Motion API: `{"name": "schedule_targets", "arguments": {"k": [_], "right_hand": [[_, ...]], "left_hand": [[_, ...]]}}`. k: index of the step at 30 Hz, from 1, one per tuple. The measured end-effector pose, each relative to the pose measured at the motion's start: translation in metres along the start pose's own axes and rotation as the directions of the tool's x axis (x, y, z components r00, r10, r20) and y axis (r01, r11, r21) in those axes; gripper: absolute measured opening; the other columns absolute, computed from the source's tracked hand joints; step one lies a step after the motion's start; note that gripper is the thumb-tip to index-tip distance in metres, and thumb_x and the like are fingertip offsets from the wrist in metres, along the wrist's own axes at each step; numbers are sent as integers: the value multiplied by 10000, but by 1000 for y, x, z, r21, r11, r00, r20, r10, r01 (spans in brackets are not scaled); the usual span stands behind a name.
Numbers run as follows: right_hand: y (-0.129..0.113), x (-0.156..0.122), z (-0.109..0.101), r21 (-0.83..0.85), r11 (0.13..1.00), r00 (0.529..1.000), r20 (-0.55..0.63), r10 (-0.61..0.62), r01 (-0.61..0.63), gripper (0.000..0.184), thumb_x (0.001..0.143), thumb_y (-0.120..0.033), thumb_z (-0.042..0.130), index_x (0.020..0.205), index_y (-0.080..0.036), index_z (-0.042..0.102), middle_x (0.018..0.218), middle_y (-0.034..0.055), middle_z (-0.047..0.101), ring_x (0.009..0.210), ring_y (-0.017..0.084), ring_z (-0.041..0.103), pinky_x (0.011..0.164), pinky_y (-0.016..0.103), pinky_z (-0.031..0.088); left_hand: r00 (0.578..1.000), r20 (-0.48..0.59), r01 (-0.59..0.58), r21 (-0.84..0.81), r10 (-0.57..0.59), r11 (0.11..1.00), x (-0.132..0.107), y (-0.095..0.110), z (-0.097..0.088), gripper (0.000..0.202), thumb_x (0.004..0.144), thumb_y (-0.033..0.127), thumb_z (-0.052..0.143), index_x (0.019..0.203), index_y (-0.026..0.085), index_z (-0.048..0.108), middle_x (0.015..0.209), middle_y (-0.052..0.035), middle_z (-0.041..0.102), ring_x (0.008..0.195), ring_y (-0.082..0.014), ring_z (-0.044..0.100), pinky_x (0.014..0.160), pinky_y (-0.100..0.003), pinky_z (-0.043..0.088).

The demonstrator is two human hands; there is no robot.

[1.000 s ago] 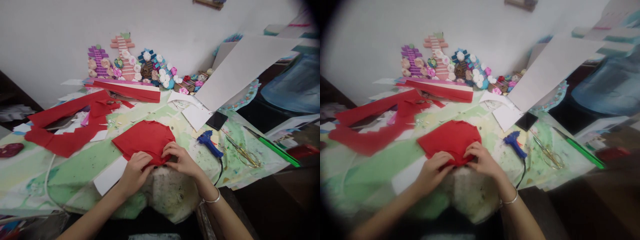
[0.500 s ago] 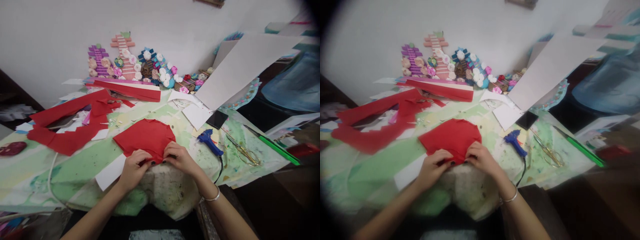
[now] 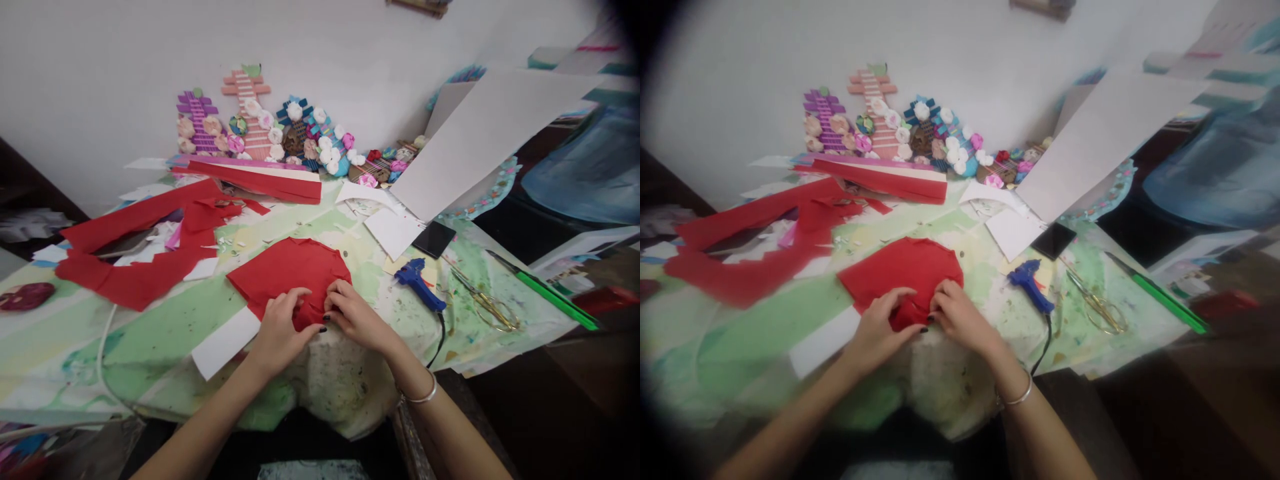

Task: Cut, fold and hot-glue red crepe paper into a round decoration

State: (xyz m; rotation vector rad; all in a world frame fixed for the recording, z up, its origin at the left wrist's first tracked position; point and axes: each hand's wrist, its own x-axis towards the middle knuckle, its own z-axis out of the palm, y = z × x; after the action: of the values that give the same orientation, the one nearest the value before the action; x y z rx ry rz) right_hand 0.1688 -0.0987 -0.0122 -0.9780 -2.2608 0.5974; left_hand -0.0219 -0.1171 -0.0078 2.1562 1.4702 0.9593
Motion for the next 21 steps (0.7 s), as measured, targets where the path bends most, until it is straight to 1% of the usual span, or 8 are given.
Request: {"name": "schedule_targets", "arguments": {"k": [3,5,9,12,14,16,18,21], "right_hand": [[1,0,-1,3,1000,1000,7,6,-7,161,812,-31,515,795,-190,500,954,71,494,927,203,459,828,352,414],[2,0,-1,10,1000,1000,8,6,-7,164,809,-26,513,791,-188,498,951,71,492,923,203,460,823,347,411],[1,0,-3,13,1000,1000,10,16,-16,167,802,-15,519,797,-181,505,939,68,496,910,199,460,812,335,405],[0,0,-5,6,1000,1000,21,18,-18,102,819,-102,586,840,-182,527,940,61,504,900,200,459,811,339,405],[-1,0,-5,-4,1000,999,28,14,-14,120,818,-206,646,874,-187,541,940,58,511,898,204,460,813,345,405],[0,1,-4,-17,1000,999,28,15,-14,123,829,-244,647,865,-188,544,915,54,522,884,202,464,804,341,404],[2,2,-3,-27,1000,1000,21,17,-16,79,861,-209,602,827,-185,535,876,47,531,859,191,469,787,327,401],[3,2,-1,-33,999,1000,0,20,-20,86,872,-164,572,802,-185,526,838,36,536,829,180,473,765,314,395]], "left_hand": [[997,64,28,37,-30,999,6,6,-1,245,702,191,731,937,201,662,899,-30,702,868,-239,614,811,-408,441],[996,76,35,3,-35,999,9,6,-3,105,725,182,714,823,217,692,821,-6,711,815,-221,621,790,-386,442],[999,43,23,-157,-17,987,8,-1,-8,66,768,180,677,784,231,715,789,25,733,722,-169,645,733,-306,463],[994,22,-104,-183,110,977,11,-5,-11,89,810,194,633,798,220,718,788,19,741,691,-150,652,709,-272,474],[974,9,-223,-138,226,965,16,-7,-13,117,831,197,607,785,214,713,757,10,733,667,-143,633,695,-264,475],[947,30,-316,-88,319,945,23,-8,-14,152,843,183,583,758,211,705,718,4,717,657,-144,604,682,-263,474],[927,76,-363,-63,367,930,29,-10,-14,169,845,159,568,748,208,698,705,-4,703,673,-149,585,672,-262,472],[929,95,-354,-52,357,934,33,-13,-14,154,834,144,571,749,197,687,706,-13,691,690,-155,574,665,-265,471]]}}
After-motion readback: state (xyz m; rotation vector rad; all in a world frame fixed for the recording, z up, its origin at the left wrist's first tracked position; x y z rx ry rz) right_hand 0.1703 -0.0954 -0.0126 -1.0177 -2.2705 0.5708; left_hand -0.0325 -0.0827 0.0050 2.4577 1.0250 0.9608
